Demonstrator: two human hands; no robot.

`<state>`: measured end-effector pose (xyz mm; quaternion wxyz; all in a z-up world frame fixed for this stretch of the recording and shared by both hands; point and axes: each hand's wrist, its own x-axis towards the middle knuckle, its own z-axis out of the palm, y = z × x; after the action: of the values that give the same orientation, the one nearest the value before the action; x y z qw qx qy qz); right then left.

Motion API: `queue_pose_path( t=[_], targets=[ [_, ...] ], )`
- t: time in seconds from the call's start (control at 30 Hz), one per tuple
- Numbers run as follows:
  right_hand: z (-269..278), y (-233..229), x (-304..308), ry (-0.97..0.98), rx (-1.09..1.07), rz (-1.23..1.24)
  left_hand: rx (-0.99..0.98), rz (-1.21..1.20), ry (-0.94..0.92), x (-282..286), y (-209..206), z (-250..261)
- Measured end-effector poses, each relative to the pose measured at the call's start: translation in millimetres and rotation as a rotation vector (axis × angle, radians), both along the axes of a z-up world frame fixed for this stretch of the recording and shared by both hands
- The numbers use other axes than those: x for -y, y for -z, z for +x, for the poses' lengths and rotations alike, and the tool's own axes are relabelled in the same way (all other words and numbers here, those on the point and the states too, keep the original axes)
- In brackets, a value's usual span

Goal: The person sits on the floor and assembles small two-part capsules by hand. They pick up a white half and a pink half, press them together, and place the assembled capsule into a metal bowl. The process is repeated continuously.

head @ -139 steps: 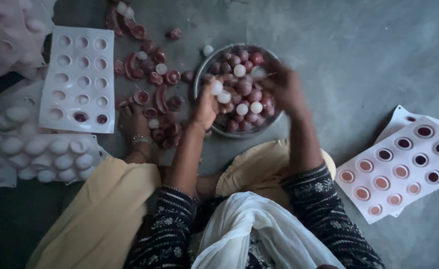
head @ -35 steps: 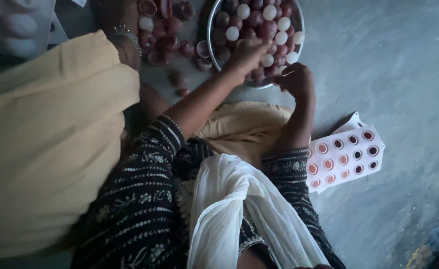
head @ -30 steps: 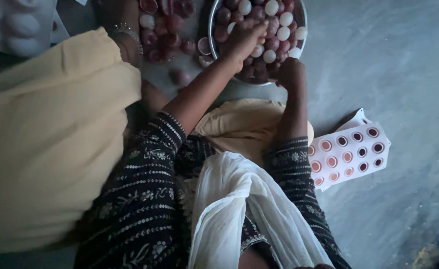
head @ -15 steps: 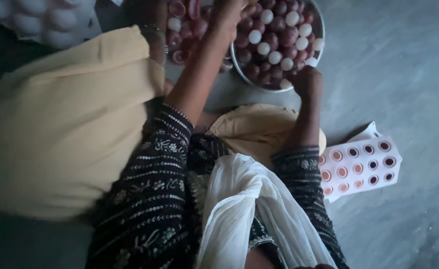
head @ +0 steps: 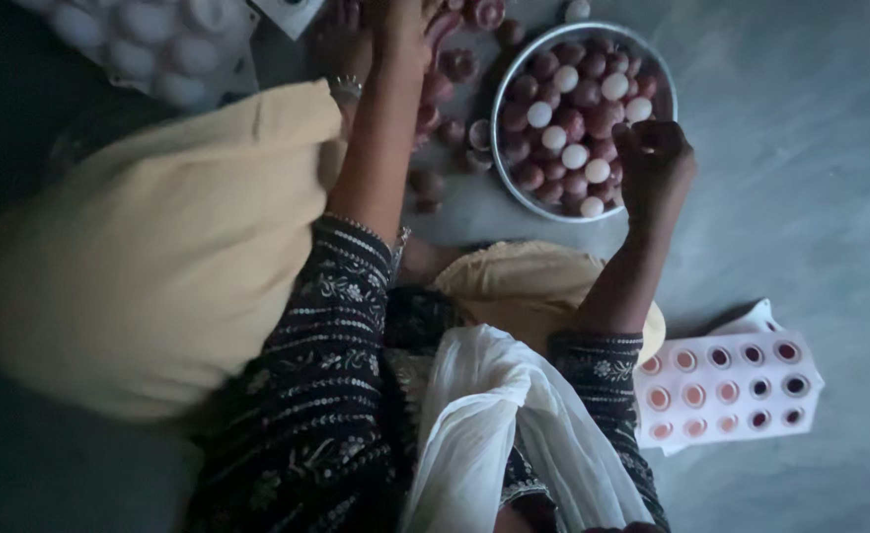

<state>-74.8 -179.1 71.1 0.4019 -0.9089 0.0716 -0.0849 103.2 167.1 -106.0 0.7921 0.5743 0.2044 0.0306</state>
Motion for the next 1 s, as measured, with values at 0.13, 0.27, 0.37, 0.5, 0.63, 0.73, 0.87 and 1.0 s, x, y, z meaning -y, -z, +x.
queue_pose_path(
  t=[0.13, 0.27, 0.37, 0.5, 0.63, 0.73, 0.87, 1.0],
  targets=[
    [7.2, 17.2, -9.3, 0.056, -0.079, -0.109, 0.001, 0.680, -0.094, 9.2, -9.6, -18.4],
    [6.2, 26.1, -11.9, 0.063, -0.057, -0.127, 0.152, 0.994, -0.129, 47.4, -18.8, -45.3],
    [8.2, 18.8, -8.8, 0.041, -0.070, -0.090, 0.245, 0.978, 0.000, 70.3, -16.4, -36.6],
    [6.2, 6.8, -6.3, 0.034, -0.045, -0.017, 0.342, 1.235, 0.013, 87.0, -6.1, 10.1],
    [9.4, 9.7, 4.5, 0.079, -0.074, 0.178, 0.162, 1.442, 0.200, 83.6, -1.1, 49.2],
    [10.8, 18.7, 8.8, 0.081, -0.058, 0.227, 0.035, 1.478, 0.298, 83.5, 1.0, 44.9],
    [11.7, 17.3, 10.1, 0.075, -0.068, 0.180, -0.174, 1.476, 0.443, 90.4, 5.4, 42.3],
    [10.9, 8.2, 6.1, 0.078, -0.071, 0.278, -0.290, 1.379, 0.556, 90.7, 19.2, 53.8]
  ],
)
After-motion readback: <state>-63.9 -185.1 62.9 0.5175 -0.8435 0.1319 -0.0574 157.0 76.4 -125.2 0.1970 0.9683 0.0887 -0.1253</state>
